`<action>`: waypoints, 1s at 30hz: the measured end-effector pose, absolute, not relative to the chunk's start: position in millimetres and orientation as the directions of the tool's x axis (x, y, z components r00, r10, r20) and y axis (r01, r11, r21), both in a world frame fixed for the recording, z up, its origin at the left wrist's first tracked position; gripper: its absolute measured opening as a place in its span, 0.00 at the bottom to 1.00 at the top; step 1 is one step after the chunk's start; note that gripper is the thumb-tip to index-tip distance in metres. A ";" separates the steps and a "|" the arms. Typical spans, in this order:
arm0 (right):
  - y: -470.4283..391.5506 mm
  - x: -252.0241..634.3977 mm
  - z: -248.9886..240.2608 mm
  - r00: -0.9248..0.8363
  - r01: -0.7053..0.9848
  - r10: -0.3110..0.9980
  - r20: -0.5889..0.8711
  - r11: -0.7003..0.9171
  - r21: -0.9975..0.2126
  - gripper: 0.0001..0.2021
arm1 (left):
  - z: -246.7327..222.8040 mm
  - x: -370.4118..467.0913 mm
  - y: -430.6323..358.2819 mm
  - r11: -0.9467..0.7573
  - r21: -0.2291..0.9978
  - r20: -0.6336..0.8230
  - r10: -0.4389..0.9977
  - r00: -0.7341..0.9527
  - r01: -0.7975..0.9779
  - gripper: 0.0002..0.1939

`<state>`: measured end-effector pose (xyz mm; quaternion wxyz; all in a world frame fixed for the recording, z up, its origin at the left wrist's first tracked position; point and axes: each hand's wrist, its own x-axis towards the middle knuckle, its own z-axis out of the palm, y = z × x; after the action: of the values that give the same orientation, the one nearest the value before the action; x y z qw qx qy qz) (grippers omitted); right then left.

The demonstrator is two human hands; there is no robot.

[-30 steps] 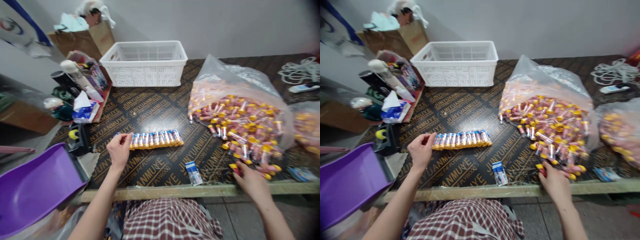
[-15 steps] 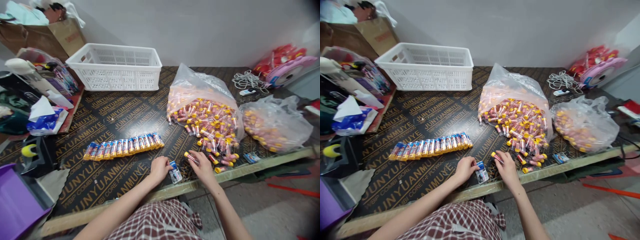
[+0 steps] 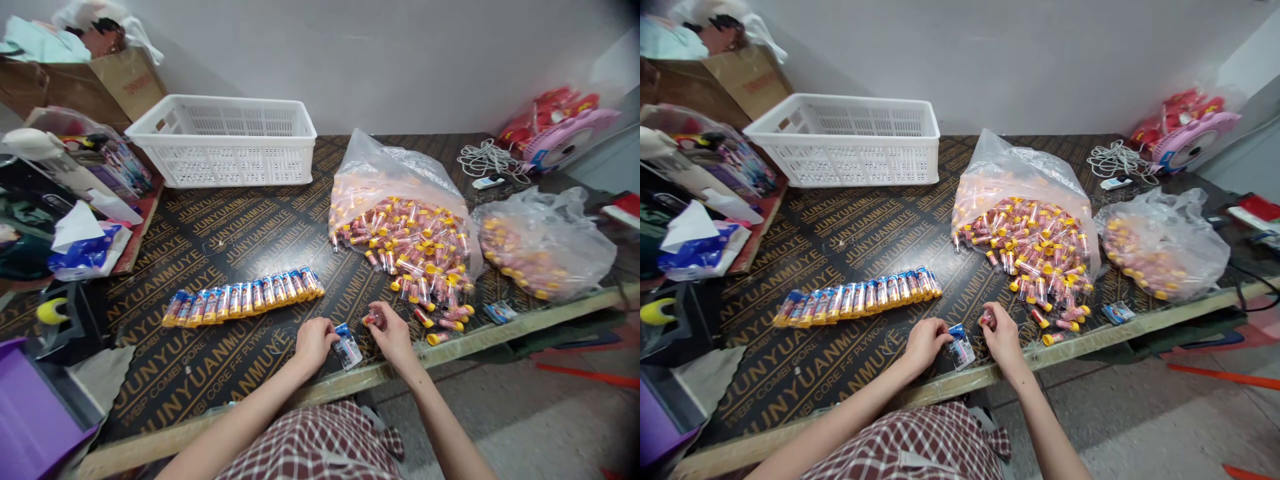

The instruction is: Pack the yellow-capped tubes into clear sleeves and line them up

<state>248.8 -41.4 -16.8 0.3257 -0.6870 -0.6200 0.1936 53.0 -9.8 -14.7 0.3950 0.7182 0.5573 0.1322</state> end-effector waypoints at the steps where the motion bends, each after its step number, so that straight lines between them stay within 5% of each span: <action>1: -40.6 246.7 -17.5 0.156 0.727 0.978 0.142 -0.016 -0.687 0.13 | -14.9 53.1 -10.2 -0.055 0.723 -0.251 0.908 0.336 0.689 0.03; 7: -37.5 235.9 -12.4 0.114 0.712 0.975 0.190 0.054 -0.700 0.17 | -16.4 52.5 -9.3 0.039 0.825 -0.222 0.940 0.259 0.564 0.06; 10: -39.1 227.6 -2.0 0.120 0.653 0.981 0.153 0.037 -0.756 0.20 | -10.7 48.4 -6.6 0.229 0.937 -0.297 0.921 0.254 0.265 0.08; 14: -43.6 212.5 14.5 0.195 0.541 0.973 0.124 -0.001 -0.841 0.19 | 8.5 34.3 -2.4 0.466 0.870 -0.425 0.875 0.231 -0.162 0.14; 19: -46.2 194.3 33.1 0.247 0.482 0.927 0.284 0.137 -0.865 0.04 | 30.8 14.0 1.4 0.470 0.817 -0.454 0.882 0.129 -0.335 0.21; 23: -47.0 183.5 42.6 0.170 0.447 0.923 0.347 0.242 -0.861 0.11 | 37.3 4.2 4.7 0.457 0.774 -0.471 0.878 0.084 -0.439 0.13; 30: -50.4 173.4 44.0 0.086 0.549 0.845 0.528 0.402 -0.733 0.16 | 40.3 -3.9 10.3 0.415 0.743 -0.498 0.867 -0.019 -0.525 0.16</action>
<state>173.4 -50.4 44.0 0.5144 -0.5276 -0.6606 0.1440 -3.9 10.3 40.3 0.6790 0.1724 0.4967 0.5124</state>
